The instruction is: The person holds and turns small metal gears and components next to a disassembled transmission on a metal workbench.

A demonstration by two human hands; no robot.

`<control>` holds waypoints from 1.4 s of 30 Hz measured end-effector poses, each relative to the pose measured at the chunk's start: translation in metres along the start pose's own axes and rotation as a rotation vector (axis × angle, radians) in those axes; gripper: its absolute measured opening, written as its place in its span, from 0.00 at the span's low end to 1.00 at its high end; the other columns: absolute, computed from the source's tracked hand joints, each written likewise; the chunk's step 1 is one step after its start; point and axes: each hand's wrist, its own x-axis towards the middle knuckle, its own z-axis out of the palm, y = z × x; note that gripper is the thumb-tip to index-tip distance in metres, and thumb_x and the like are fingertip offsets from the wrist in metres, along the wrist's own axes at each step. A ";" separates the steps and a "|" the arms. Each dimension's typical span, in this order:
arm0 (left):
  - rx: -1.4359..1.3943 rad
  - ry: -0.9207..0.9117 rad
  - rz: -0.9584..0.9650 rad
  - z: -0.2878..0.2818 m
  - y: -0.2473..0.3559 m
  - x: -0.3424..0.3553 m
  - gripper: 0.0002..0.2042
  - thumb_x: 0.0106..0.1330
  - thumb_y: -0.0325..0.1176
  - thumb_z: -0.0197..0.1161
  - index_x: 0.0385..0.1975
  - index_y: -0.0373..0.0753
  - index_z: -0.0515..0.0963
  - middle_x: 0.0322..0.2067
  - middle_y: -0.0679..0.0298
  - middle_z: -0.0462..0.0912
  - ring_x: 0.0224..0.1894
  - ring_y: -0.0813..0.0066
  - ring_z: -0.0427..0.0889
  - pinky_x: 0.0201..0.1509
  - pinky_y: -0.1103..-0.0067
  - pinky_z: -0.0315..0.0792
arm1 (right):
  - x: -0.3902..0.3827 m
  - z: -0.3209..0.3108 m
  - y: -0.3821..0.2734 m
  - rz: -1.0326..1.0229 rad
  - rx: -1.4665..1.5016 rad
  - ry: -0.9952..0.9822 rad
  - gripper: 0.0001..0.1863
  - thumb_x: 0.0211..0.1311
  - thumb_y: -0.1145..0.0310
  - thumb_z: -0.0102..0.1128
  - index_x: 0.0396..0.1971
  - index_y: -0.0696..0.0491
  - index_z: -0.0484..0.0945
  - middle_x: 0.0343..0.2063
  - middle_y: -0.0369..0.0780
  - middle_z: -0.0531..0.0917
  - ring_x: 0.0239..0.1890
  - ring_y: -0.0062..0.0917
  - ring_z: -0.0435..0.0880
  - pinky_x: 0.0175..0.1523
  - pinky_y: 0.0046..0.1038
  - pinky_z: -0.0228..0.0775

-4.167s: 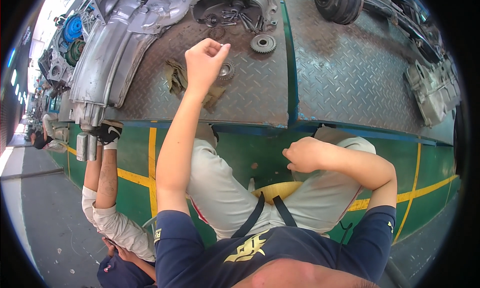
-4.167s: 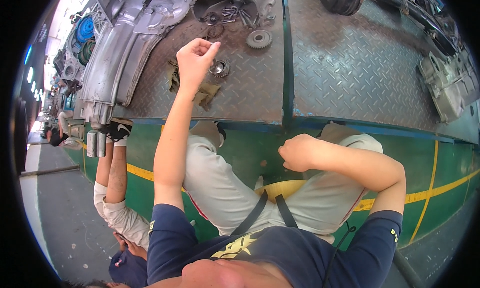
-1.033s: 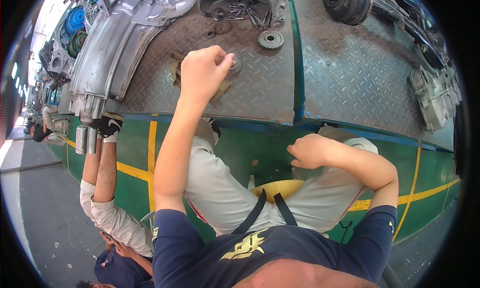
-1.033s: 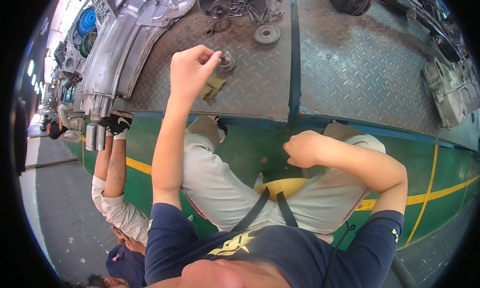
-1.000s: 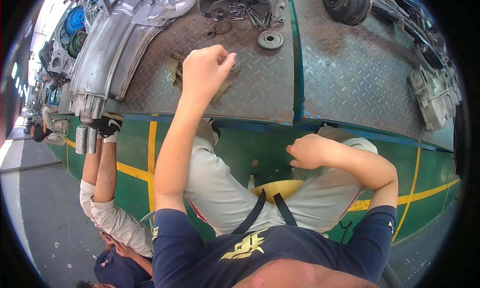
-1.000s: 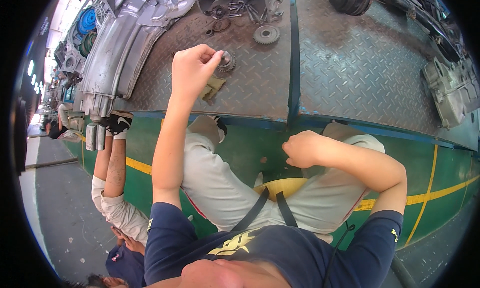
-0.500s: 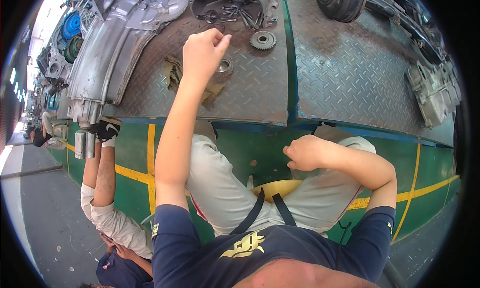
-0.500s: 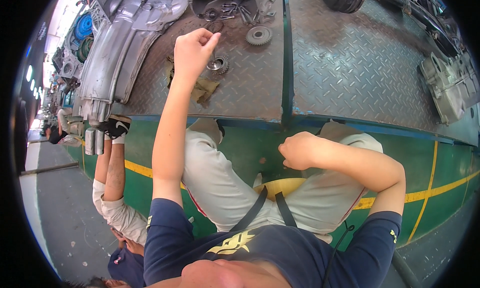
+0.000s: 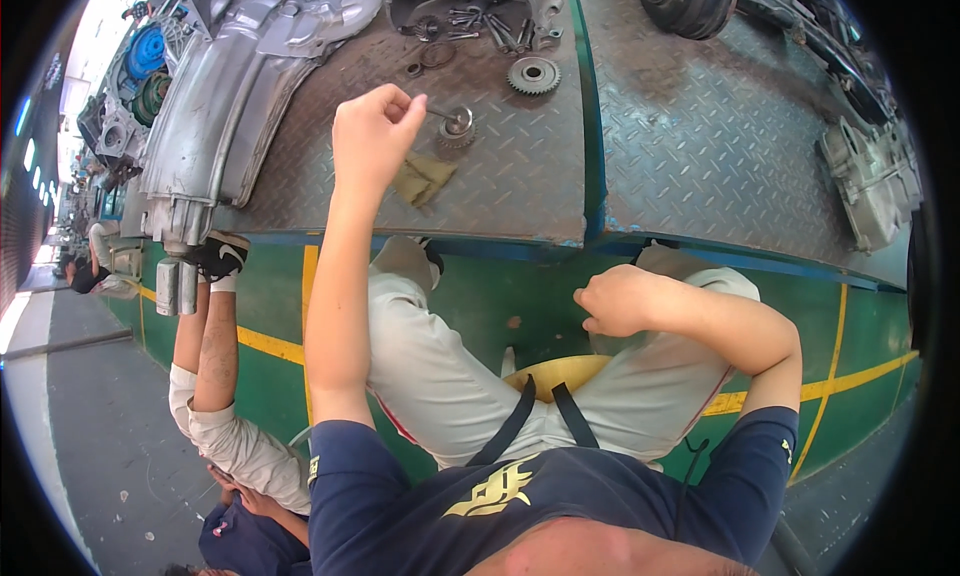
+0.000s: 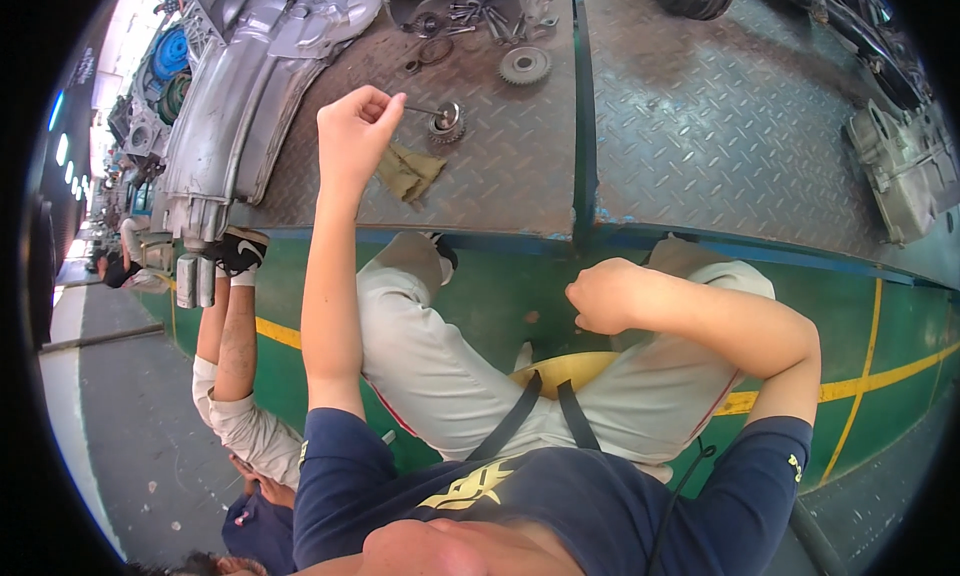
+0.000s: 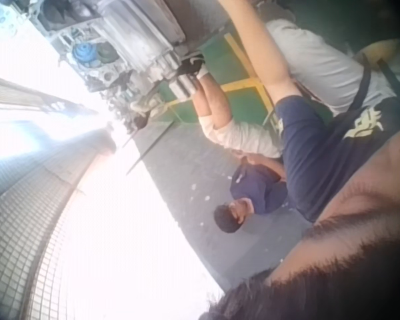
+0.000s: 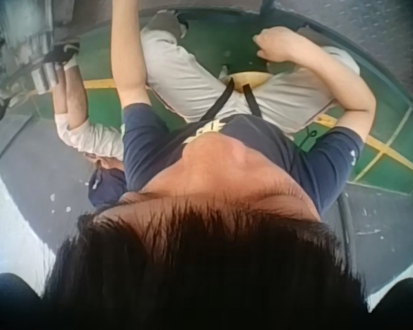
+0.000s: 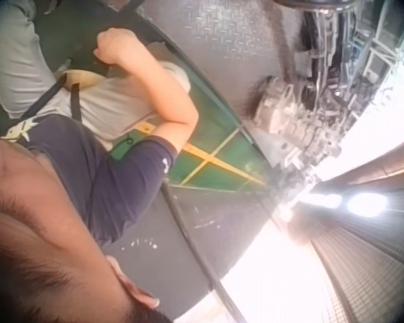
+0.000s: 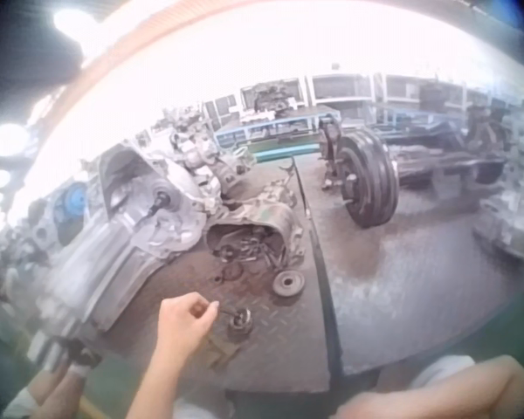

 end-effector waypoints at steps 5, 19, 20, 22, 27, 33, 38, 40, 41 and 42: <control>0.018 -0.039 0.182 0.000 0.009 -0.016 0.11 0.59 0.38 0.70 0.23 0.37 0.80 0.21 0.58 0.83 0.24 0.63 0.83 0.29 0.73 0.74 | -0.002 0.001 0.000 0.016 0.011 0.026 0.18 0.62 0.59 0.60 0.32 0.61 0.83 0.29 0.51 0.86 0.35 0.45 0.87 0.41 0.42 0.79; -0.026 0.084 0.298 0.046 0.008 0.025 0.12 0.62 0.38 0.70 0.25 0.35 0.81 0.20 0.59 0.83 0.22 0.65 0.82 0.29 0.74 0.74 | -0.024 -0.009 0.000 -0.022 0.047 0.080 0.18 0.63 0.58 0.60 0.37 0.61 0.81 0.28 0.51 0.86 0.35 0.46 0.87 0.41 0.43 0.79; -0.050 0.068 0.221 0.047 0.008 0.027 0.12 0.62 0.40 0.69 0.24 0.37 0.81 0.22 0.58 0.84 0.25 0.60 0.84 0.31 0.70 0.76 | -0.024 -0.008 0.001 -0.033 0.054 0.092 0.19 0.63 0.57 0.60 0.38 0.61 0.80 0.27 0.52 0.85 0.34 0.47 0.86 0.41 0.43 0.78; -0.012 0.066 0.207 0.042 0.003 0.030 0.12 0.62 0.40 0.69 0.25 0.37 0.83 0.23 0.57 0.85 0.26 0.60 0.85 0.32 0.71 0.77 | -0.025 -0.007 0.001 -0.039 0.064 0.108 0.20 0.63 0.56 0.60 0.39 0.62 0.79 0.26 0.52 0.85 0.33 0.48 0.86 0.40 0.44 0.78; -0.020 0.091 0.142 0.030 -0.010 0.029 0.12 0.61 0.39 0.70 0.25 0.36 0.83 0.22 0.56 0.85 0.24 0.62 0.85 0.30 0.73 0.76 | -0.022 -0.008 0.001 -0.033 0.039 0.095 0.20 0.63 0.57 0.60 0.39 0.61 0.79 0.26 0.52 0.85 0.33 0.48 0.86 0.40 0.44 0.78; -0.048 0.108 0.130 0.019 -0.009 0.008 0.11 0.60 0.37 0.70 0.24 0.35 0.81 0.17 0.58 0.81 0.20 0.66 0.81 0.28 0.75 0.73 | -0.017 -0.003 0.000 0.004 0.029 0.073 0.18 0.63 0.58 0.59 0.37 0.60 0.82 0.29 0.50 0.86 0.36 0.45 0.87 0.42 0.42 0.79; -0.029 0.066 0.228 0.015 0.003 -0.012 0.10 0.59 0.35 0.71 0.23 0.37 0.79 0.19 0.60 0.80 0.21 0.65 0.81 0.28 0.74 0.73 | -0.015 0.001 0.002 0.011 0.025 0.059 0.18 0.63 0.58 0.59 0.36 0.60 0.82 0.30 0.51 0.86 0.37 0.45 0.87 0.43 0.42 0.79; -0.034 0.036 0.286 0.018 0.007 -0.016 0.10 0.59 0.35 0.71 0.24 0.37 0.78 0.20 0.60 0.81 0.22 0.65 0.81 0.28 0.74 0.73 | -0.015 0.001 0.002 0.012 0.024 0.055 0.18 0.63 0.58 0.59 0.36 0.60 0.82 0.30 0.51 0.86 0.37 0.45 0.87 0.43 0.42 0.79; -0.041 0.029 0.307 0.020 0.009 -0.017 0.11 0.59 0.35 0.70 0.23 0.37 0.77 0.20 0.61 0.80 0.22 0.65 0.81 0.27 0.73 0.73 | -0.015 0.000 0.001 0.015 0.028 0.055 0.18 0.63 0.58 0.60 0.36 0.60 0.82 0.30 0.51 0.86 0.37 0.45 0.87 0.42 0.42 0.79; -0.042 0.030 0.305 0.022 0.010 -0.017 0.11 0.59 0.35 0.70 0.23 0.37 0.77 0.20 0.61 0.80 0.22 0.65 0.81 0.27 0.73 0.73 | -0.016 -0.001 0.000 0.018 0.032 0.055 0.18 0.63 0.58 0.60 0.36 0.60 0.82 0.30 0.51 0.86 0.37 0.45 0.87 0.42 0.42 0.79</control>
